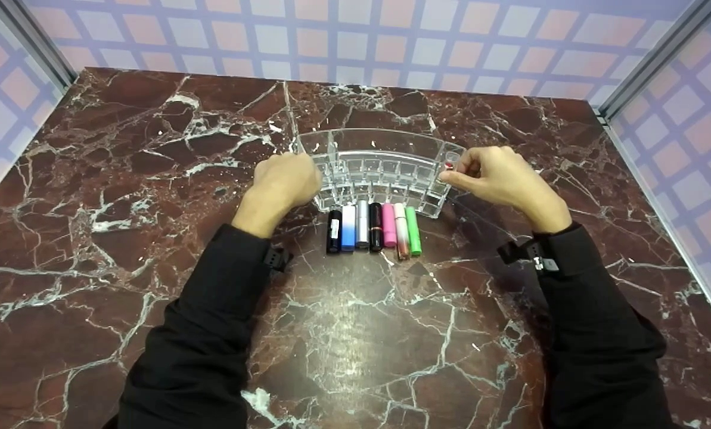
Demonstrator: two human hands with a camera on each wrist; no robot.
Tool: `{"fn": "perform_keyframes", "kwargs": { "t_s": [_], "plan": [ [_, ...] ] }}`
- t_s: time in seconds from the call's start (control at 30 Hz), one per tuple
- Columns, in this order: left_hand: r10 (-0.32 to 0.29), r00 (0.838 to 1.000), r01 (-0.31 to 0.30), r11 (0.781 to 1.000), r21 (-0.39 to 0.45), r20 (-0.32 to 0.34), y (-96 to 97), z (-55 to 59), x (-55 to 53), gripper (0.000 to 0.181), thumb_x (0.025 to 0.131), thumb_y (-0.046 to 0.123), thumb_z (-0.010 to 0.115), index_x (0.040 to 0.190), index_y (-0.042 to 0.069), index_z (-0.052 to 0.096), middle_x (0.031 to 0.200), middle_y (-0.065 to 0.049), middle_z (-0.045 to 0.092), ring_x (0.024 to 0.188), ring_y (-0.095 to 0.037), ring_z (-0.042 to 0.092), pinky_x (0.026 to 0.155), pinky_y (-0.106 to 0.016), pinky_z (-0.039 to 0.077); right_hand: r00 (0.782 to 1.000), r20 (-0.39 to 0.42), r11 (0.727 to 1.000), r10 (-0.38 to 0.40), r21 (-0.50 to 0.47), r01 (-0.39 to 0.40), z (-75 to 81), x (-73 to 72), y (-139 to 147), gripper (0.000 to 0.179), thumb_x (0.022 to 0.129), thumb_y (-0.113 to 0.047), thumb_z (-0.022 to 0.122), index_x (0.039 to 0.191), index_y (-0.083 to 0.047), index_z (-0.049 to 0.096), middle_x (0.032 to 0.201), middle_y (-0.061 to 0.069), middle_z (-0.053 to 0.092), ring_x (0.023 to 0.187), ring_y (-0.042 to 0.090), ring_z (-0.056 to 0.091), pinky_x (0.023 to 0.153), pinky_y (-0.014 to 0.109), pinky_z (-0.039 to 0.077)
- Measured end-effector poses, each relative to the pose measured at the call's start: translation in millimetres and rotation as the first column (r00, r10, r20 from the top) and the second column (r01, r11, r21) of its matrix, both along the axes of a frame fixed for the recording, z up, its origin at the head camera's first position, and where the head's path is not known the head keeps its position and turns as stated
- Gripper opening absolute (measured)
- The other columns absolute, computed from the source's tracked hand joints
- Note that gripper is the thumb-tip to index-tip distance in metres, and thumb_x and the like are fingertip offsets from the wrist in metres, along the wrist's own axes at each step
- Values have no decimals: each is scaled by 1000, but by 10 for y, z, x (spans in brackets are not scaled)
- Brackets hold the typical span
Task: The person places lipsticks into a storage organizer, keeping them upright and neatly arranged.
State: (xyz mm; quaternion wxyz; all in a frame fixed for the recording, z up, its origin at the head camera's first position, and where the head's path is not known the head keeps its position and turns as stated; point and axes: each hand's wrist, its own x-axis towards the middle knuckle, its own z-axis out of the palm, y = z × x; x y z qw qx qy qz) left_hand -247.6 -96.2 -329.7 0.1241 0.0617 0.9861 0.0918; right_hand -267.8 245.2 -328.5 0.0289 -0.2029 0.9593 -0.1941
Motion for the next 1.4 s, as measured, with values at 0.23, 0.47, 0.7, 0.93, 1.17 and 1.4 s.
{"fn": "perform_keyframes", "kwargs": {
  "t_s": [0.23,0.47,0.7,0.93,1.17,1.4],
  "plan": [
    [-1,1000,1,1000,-9,10,5,0,-1,34,104,18,37,70,16,39,74,-4,44,61,-18,41,54,-30,37,998,51,998,35,58,-37,-50,-12,21,43,94,-52,69,91,-10,79,67,0,62,50,10,37,57,33,39],
    [-6,1000,6,1000,-3,4,4,-1,7,34,103,16,38,69,16,38,73,-3,43,61,-18,40,55,-30,38,995,77,992,69,97,-77,-70,-20,9,46,95,-54,66,82,-13,80,67,0,67,49,11,47,60,33,45],
    [-12,1000,12,1000,6,0,1,-5,8,35,104,16,37,69,16,38,71,-1,41,57,-15,37,51,-27,34,988,113,986,104,118,-117,-113,-28,-14,50,96,-56,63,73,-15,78,68,0,71,48,15,55,55,32,44],
    [-12,1000,12,1000,12,2,-1,0,6,35,104,18,37,70,16,39,74,-3,44,63,-19,43,56,-30,38,977,181,984,109,116,-131,-150,-32,-29,52,97,-55,62,71,-13,77,66,-1,71,58,22,68,60,34,49],
    [-13,1000,13,1000,8,7,-8,3,-3,32,102,17,38,70,16,40,75,-5,46,66,-21,47,58,-32,41,960,250,984,127,90,-154,-179,-44,-55,46,102,-45,60,77,-9,77,70,2,72,62,19,70,62,33,54],
    [-23,1000,23,1000,12,0,-15,0,3,34,104,17,36,70,15,39,73,-3,43,62,-18,42,54,-29,38,935,326,982,142,72,-174,-202,-56,-94,46,106,-39,54,85,-6,78,72,4,73,64,20,70,63,32,55]
  ]
}}
